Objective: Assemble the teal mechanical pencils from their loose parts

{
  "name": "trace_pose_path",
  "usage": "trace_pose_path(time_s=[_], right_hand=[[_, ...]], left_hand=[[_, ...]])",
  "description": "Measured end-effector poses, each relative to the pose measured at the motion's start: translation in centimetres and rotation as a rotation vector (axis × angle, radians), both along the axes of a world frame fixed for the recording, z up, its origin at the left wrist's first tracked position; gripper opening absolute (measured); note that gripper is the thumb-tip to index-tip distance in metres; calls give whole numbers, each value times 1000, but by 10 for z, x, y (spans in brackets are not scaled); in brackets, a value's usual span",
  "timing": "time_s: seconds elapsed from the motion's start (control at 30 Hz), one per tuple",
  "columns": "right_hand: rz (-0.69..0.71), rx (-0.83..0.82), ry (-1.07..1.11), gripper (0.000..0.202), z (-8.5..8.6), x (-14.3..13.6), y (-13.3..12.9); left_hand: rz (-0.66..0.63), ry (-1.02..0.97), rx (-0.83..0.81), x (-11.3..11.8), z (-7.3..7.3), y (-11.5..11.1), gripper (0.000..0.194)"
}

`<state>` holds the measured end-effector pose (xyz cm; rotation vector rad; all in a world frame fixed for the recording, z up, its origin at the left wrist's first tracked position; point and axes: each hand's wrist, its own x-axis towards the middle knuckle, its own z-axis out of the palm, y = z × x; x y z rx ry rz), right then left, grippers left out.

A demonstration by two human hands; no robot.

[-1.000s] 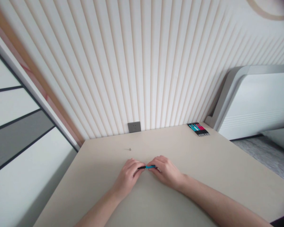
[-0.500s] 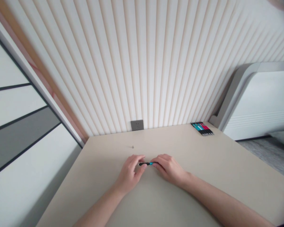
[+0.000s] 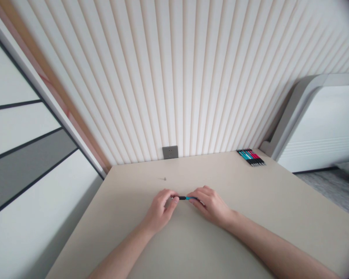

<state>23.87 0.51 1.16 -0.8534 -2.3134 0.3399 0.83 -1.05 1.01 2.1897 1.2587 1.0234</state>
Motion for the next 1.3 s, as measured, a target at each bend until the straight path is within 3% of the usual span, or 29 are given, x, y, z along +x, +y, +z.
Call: trace_pose_path(time_s=[0.2,0.43,0.67,0.9,1.1,1.3], right_hand=[[-1,-36,-24,23,-3,0,2],[28,44,19,21,-3,0,3],[2,6,23,21,-2,1,3],[55,57,82,17,-4,2,3],[33,11,42,19,-3,3,4],[40,65,87,16,-1,4,3]], left_hand=[[-26,-19,32,-1,0,2,13],[-8,3,-42,0,0,2,23],[-55,-34,69,-1,1,0,14],[-37,24,-24,0,4,2,31],[-82,1,19,-1,4,1,20],[-52,19,-40,0,4,0,33]])
